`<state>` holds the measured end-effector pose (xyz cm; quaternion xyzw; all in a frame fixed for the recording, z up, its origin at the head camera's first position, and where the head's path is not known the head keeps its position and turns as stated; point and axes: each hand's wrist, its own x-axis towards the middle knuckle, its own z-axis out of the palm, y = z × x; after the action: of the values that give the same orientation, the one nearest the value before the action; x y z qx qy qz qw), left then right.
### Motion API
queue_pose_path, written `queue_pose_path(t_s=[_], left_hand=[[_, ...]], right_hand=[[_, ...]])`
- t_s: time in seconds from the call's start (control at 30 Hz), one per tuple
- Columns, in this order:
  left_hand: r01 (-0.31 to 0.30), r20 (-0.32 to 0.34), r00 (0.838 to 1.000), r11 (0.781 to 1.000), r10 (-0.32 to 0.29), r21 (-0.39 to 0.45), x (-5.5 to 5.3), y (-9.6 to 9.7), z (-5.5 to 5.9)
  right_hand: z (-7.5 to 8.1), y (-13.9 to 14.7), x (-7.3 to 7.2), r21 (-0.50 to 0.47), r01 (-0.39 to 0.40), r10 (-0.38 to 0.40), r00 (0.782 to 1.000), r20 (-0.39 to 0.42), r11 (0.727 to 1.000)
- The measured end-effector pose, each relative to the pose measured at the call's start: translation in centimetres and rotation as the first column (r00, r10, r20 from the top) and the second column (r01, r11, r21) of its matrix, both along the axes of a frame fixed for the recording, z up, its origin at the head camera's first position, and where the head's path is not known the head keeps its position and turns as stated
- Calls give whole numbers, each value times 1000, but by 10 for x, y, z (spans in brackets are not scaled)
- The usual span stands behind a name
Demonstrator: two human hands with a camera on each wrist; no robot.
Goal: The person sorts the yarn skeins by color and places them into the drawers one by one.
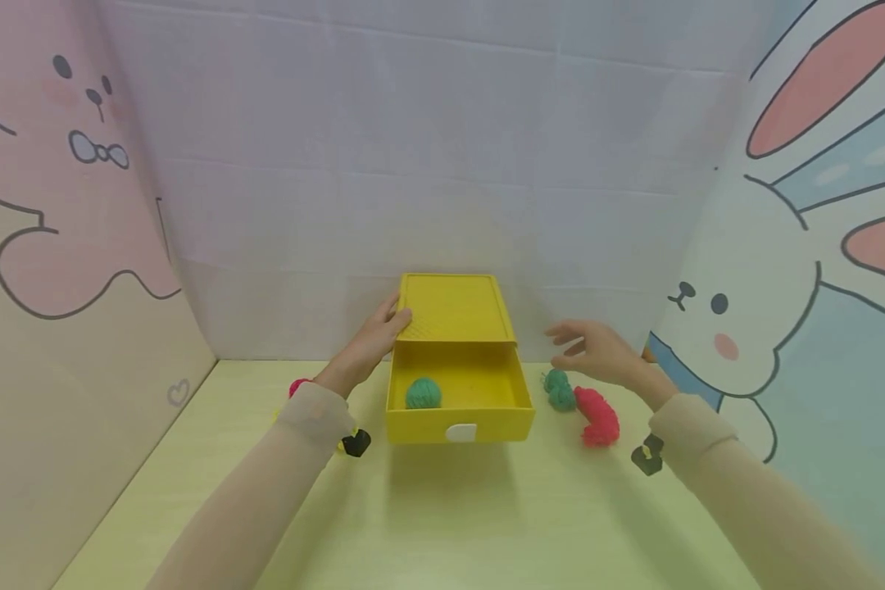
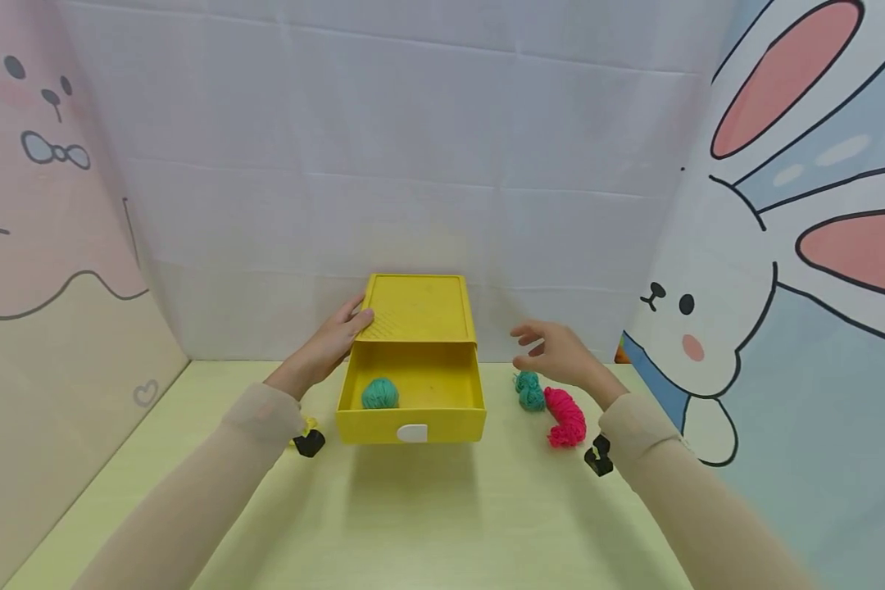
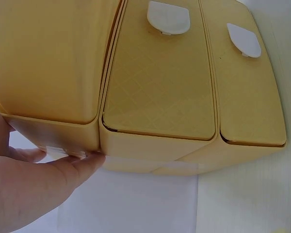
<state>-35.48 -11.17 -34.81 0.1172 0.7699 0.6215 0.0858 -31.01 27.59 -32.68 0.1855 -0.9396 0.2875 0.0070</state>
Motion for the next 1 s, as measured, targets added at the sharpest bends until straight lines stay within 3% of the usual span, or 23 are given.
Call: queue_pose_path(t_s=[0.23,0.6,0.77,1.0], left_hand=[[5,-14,1000,1000,-5,11,-2,-1,-3],[1,-22,1000,1000,-1,18,-2,-2,-3],[-2,-21,1000,1000,2,14,-2,-2,-1],[-10,-23,1000,1000,11,17,-2,0,-2]], right_hand=[[-24,7,-15,-5,111,-111,994,3,994],[-72,22,-39,-12,190,-190,982,6,982],[-88,22,-43,-34,220,-219,975,44,975],[-105,19,-45,28,233,-234,971,41,972]])
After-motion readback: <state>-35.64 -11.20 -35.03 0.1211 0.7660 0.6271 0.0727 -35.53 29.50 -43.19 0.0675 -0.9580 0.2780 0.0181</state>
